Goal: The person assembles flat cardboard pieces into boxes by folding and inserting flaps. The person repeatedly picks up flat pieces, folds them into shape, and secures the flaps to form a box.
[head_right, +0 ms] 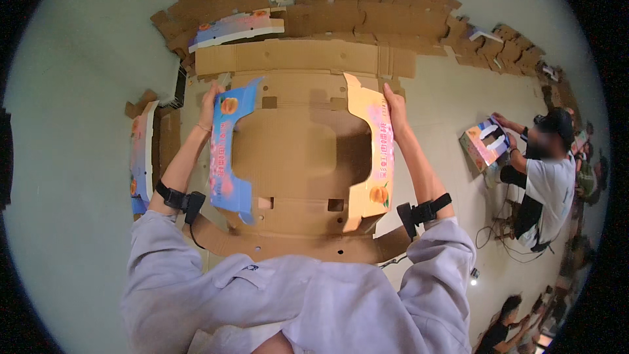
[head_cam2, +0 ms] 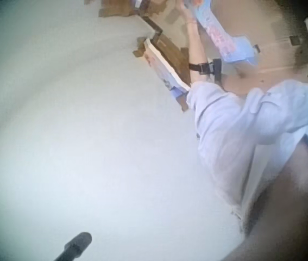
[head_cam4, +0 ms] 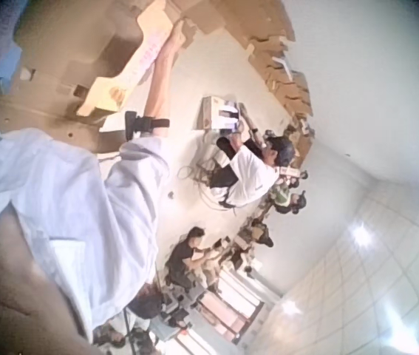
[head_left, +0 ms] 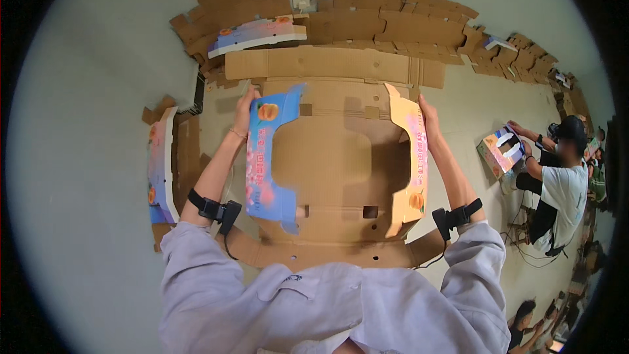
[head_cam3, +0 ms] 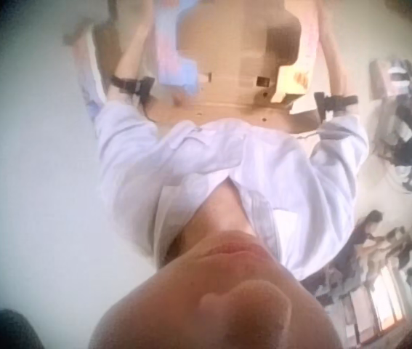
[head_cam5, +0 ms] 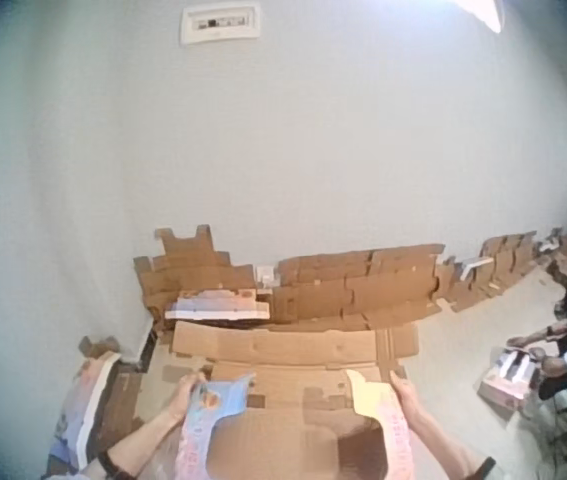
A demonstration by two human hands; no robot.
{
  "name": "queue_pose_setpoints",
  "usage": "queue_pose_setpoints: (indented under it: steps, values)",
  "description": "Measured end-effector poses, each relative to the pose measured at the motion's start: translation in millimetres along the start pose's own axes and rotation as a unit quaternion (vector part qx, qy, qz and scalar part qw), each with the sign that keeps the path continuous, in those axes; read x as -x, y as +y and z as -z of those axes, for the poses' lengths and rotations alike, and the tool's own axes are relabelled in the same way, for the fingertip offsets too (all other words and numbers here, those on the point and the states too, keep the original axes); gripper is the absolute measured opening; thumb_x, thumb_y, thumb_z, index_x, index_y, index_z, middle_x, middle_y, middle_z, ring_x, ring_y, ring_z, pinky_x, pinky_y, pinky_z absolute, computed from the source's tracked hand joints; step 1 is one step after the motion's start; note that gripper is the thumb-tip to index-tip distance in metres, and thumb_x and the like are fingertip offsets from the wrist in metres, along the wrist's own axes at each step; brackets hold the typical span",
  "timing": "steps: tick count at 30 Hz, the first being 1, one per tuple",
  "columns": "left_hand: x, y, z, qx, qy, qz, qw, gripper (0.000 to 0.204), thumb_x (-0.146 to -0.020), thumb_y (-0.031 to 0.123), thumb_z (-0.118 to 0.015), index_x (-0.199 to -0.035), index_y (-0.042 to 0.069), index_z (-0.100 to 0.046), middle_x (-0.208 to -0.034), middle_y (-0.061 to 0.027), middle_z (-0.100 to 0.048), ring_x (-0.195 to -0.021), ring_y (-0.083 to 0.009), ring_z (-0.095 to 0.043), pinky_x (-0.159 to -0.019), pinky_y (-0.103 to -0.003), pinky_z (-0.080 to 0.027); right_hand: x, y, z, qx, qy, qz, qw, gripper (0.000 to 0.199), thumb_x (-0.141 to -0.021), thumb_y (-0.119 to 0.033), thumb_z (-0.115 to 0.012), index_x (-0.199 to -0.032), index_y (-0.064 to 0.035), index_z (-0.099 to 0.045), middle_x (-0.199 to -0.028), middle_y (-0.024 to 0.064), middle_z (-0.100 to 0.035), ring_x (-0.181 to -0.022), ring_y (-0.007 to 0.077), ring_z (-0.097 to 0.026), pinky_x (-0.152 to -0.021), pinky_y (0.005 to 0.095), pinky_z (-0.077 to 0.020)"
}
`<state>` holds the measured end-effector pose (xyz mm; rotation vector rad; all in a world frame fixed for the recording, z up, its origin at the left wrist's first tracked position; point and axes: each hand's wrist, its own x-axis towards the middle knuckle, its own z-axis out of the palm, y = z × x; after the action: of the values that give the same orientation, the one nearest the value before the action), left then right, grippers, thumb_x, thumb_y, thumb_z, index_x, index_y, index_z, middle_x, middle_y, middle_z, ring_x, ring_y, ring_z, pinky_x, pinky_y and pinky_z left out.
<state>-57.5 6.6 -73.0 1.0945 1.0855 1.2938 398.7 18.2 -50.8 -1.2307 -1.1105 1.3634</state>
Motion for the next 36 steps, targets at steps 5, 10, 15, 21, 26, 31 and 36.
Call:
queue_pose_setpoints:
  steps: [5, 10, 15, 21, 26, 31, 36]
  values:
    - [7, -5, -20, -0.101, -0.006, 0.038, 0.994, 0.050, -0.093, 0.045, -0.046, -0.062, 0.006, -0.049, -0.064, 0.0017, -0.042, -0.060, -0.0105, -0.039, -0.057, -0.027, -0.035, -3, 11, 2, 0.089, -0.034, 0.001, 0.995, 0.055, -0.093, -0.047, -0.043, -0.057, -0.0056, -0.052, -0.053, -0.0036, -0.045, -0.048, 0.0062, -0.036, -0.046, 0.0271, -0.0284]
    - [7, -7, -34, -0.341, 0.055, -0.011, 0.938, 0.063, -0.089, 0.052, -0.044, -0.056, -0.001, -0.047, -0.051, -0.0092, -0.045, -0.052, -0.0171, -0.046, -0.052, -0.035, -0.036, -3, -4, -25, 0.241, -0.093, 0.058, 0.964, 0.055, -0.090, -0.048, -0.045, -0.057, -0.0040, -0.044, -0.054, -0.0033, -0.038, -0.053, 0.0081, -0.032, -0.047, 0.0295, -0.0260]
    - [11, -4, -91, -0.562, 0.024, 0.027, 0.827, 0.059, -0.087, 0.054, -0.040, -0.073, 0.004, -0.067, -0.071, -0.0248, -0.061, -0.069, -0.0366, -0.061, -0.062, -0.043, -0.046, -11, 14, -47, 0.444, -0.093, 0.065, 0.889, 0.062, -0.086, -0.054, -0.044, -0.066, 0.0015, -0.061, -0.058, 0.0165, -0.057, -0.056, 0.0298, -0.057, -0.058, 0.0404, -0.0432]
    - [18, -16, -109, -0.640, 0.004, -0.030, 0.768, 0.050, -0.087, 0.051, -0.043, -0.083, 0.009, -0.070, -0.066, -0.0188, -0.062, -0.064, -0.0368, -0.061, -0.058, -0.046, -0.047, 2, 17, -81, 0.606, -0.071, 0.109, 0.784, 0.047, -0.089, -0.043, -0.044, -0.077, -0.0028, -0.065, -0.069, 0.0169, -0.062, -0.068, 0.0359, -0.060, -0.064, 0.0442, -0.0457]
    - [20, -25, -115, -0.670, 0.051, -0.128, 0.729, 0.043, -0.084, 0.044, -0.052, -0.068, 0.007, -0.067, -0.056, -0.0160, -0.060, -0.055, -0.0349, -0.060, -0.056, -0.044, -0.048, 0, 42, -80, 0.586, -0.004, 0.366, 0.723, 0.028, -0.086, -0.030, -0.054, -0.080, -0.0033, -0.058, -0.065, 0.0148, -0.057, -0.066, 0.0334, -0.056, -0.064, 0.0438, -0.0445]
    - [28, -12, -118, -0.654, -0.018, -0.053, 0.755, 0.039, -0.082, 0.044, -0.055, -0.086, 0.007, -0.066, -0.081, -0.0201, -0.065, -0.076, -0.0336, -0.063, -0.068, -0.045, -0.047, 13, 34, -72, 0.573, -0.031, 0.310, 0.758, 0.026, -0.083, -0.026, -0.056, -0.092, -0.0017, -0.057, -0.089, 0.0169, -0.057, -0.085, 0.0335, -0.053, -0.076, 0.0421, -0.0420]
    - [65, -9, -101, -0.658, -0.158, -0.250, 0.693, 0.066, -0.079, 0.047, -0.058, -0.133, 0.011, -0.042, -0.142, -0.0176, -0.029, -0.131, -0.0346, -0.028, -0.103, -0.052, -0.023, 63, 18, -61, 0.578, -0.085, 0.314, 0.748, 0.054, -0.084, -0.039, -0.052, -0.124, -0.0029, -0.045, -0.129, 0.0206, -0.040, -0.117, 0.0376, -0.039, -0.099, 0.0459, -0.0301]
